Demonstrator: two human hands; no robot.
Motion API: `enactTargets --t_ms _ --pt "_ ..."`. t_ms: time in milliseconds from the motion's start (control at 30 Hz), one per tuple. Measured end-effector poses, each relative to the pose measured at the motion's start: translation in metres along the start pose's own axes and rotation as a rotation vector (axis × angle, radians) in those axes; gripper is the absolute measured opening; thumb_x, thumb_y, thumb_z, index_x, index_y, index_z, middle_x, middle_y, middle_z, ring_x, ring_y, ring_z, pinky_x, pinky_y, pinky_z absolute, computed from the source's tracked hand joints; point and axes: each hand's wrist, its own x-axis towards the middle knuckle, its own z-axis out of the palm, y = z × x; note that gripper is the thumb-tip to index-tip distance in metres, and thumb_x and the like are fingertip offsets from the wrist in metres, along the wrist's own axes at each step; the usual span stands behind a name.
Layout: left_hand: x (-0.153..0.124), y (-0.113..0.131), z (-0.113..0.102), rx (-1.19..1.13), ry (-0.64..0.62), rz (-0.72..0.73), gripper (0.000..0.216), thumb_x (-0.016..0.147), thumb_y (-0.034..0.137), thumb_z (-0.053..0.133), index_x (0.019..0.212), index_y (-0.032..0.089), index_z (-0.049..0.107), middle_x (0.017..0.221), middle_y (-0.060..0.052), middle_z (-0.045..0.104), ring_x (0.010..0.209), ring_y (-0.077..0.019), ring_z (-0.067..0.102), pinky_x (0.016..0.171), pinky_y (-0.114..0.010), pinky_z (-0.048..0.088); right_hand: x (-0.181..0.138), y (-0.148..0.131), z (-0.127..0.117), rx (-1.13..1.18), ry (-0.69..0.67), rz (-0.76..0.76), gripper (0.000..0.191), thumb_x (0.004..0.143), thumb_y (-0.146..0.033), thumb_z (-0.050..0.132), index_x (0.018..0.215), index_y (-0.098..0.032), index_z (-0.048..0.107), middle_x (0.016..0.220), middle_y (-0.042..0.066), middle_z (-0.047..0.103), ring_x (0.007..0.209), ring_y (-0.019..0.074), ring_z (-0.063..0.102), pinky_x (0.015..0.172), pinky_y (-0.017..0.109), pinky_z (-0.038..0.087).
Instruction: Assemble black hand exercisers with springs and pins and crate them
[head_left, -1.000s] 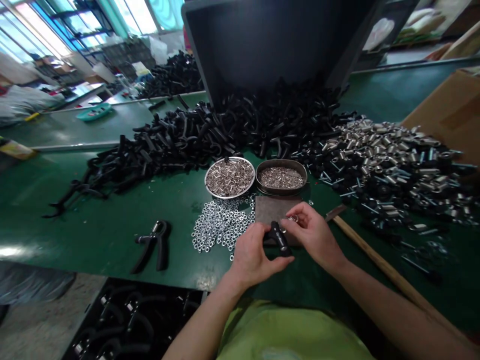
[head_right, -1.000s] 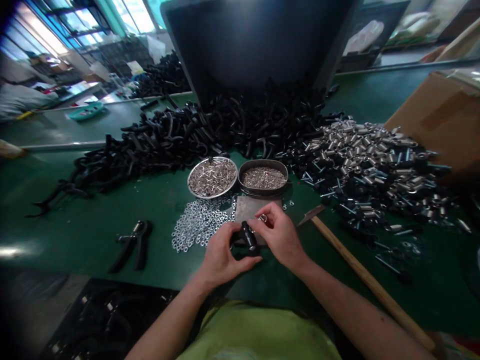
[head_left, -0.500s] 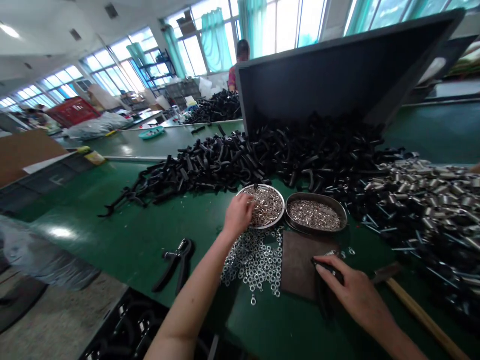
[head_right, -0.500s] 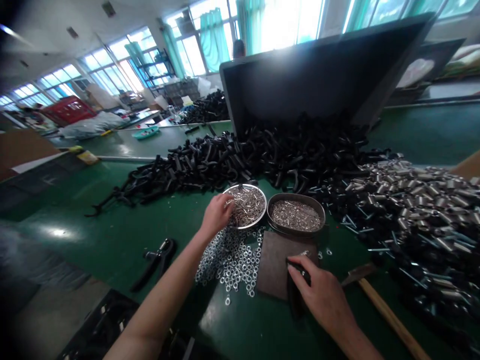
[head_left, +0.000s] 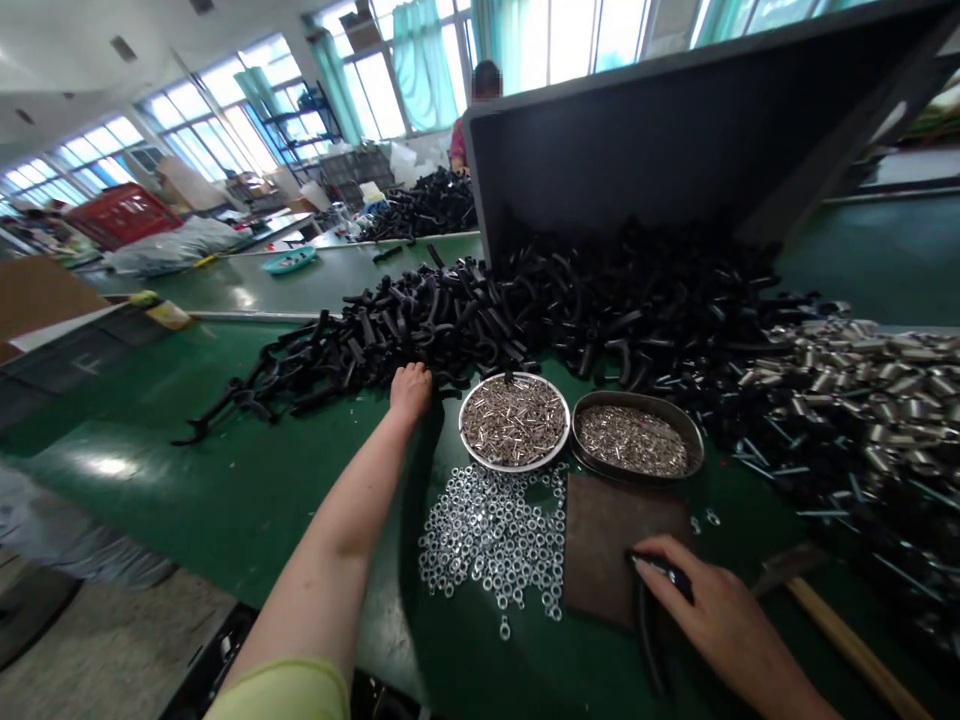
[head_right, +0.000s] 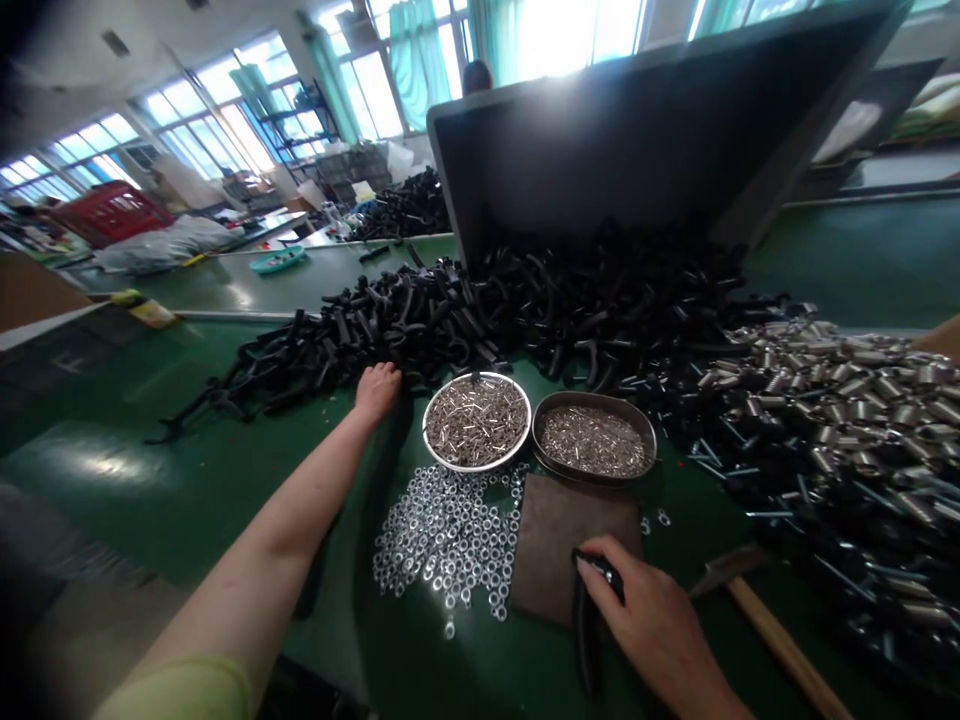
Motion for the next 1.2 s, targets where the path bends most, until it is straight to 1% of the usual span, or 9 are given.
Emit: enactTargets --t_ms 100,167,300,367,467,633,800,1067,1200 --pt "-0.035 0.011 -0.011 -0.089 0.044 -0.054 0.013 0.077 0.022 0.052 0.086 0.013 0.055 0.093 -0.013 0.058 0.094 -0.0262 0.055 0.081 -0.038 0.042 -0.003 -0.007 -0.006 0.106 0.058 -0.015 0.024 0.082 -0.043 0.052 0.09 -0.026 0.068 0.094 0.003 0.073 0.087 0.0229 0.068 0.074 0.031 0.053" --pt "-0.078 0.03 -0.015 -0.438 0.026 -0.142 0.016 0.081 0.028 0.047 0.09 0.016 0.049 0.075 -0.003 0.056 0.065 -0.0171 0.056 0.061 -0.029 0.044 -0.006 -0.015 -0.01 0.191 0.098 -0.014 0.025 0.082 -0.042 0.054 0.092 -0.024 0.069 0.094 0.004 0.072 0.088 0.0224 0.067 0.077 0.03 0.052" --pt "-0.188 0.093 -0.016 -1.371 -0.387 -0.266 0.039 0.07 0.038 0.067 0.094 0.021 0.042 0.057 0.01 0.042 0.036 -0.0049 0.033 0.036 -0.018 0.026 -0.017 -0.041 -0.014 0.369 0.188 -0.049 0.025 0.085 -0.038 0.052 0.09 -0.02 0.068 0.078 0.004 0.07 0.075 0.0192 0.067 0.065 0.027 0.052" --pt "-0.236 0.125 -0.017 -1.586 -0.659 -0.303 0.051 0.061 0.033 0.076 0.097 0.021 0.042 0.059 0.01 0.042 0.038 -0.0029 0.031 0.036 -0.016 0.024 -0.024 -0.053 -0.013 0.415 0.226 -0.089 0.023 0.086 -0.036 0.052 0.084 -0.019 0.068 0.073 0.003 0.069 0.067 0.0166 0.065 0.057 0.024 0.05" --pt "-0.277 0.158 -0.023 -1.705 -0.805 -0.306 0.057 0.056 0.031 0.081 0.097 0.021 0.044 0.059 0.011 0.04 0.041 -0.0023 0.029 0.036 -0.015 0.021 -0.036 -0.064 -0.013 0.401 0.289 -0.177 0.02 0.086 -0.032 0.053 0.078 -0.02 0.067 0.072 0.001 0.069 0.063 0.0135 0.064 0.055 0.021 0.048" --pt "-0.293 0.179 -0.035 -1.628 -0.765 -0.318 0.062 0.054 0.03 0.082 0.104 0.022 0.046 0.069 0.007 0.048 0.05 -0.0051 0.04 0.041 -0.016 0.028 -0.051 -0.063 -0.013 0.279 0.343 -0.302 0.014 0.087 -0.025 0.053 0.082 -0.02 0.065 0.074 0.0 0.07 0.067 0.0119 0.065 0.063 0.02 0.048" --pt "-0.299 0.186 -0.036 -1.467 -0.593 -0.113 0.055 0.058 0.024 0.079 0.104 0.02 0.05 0.085 0.001 0.057 0.073 -0.0123 0.055 0.064 -0.023 0.047 -0.056 -0.058 -0.015 0.223 0.282 -0.353 0.014 0.087 -0.024 0.053 0.078 -0.02 0.063 0.066 -0.002 0.067 0.059 0.0108 0.063 0.058 0.019 0.046" --pt "-0.293 0.182 -0.026 -1.646 -0.719 -0.283 0.065 0.066 0.035 0.074 0.12 0.019 0.042 0.069 0.005 0.054 0.042 -0.0053 0.045 0.037 -0.018 0.04 -0.059 -0.046 -0.026 0.186 0.209 -0.51 0.018 0.086 -0.028 0.055 0.103 -0.021 0.057 0.092 0.005 0.067 0.084 0.0167 0.064 0.073 0.027 0.049" --pt "-0.293 0.178 -0.024 -1.483 -0.553 -0.148 0.076 0.067 0.032 0.075 0.131 0.024 0.035 0.08 0.002 0.058 0.056 -0.0107 0.055 0.047 -0.022 0.048 -0.059 -0.038 -0.019 0.354 0.098 -0.164 0.024 0.091 -0.042 0.042 0.097 -0.022 0.054 0.073 0.002 0.062 0.062 0.0147 0.059 0.057 0.026 0.047"
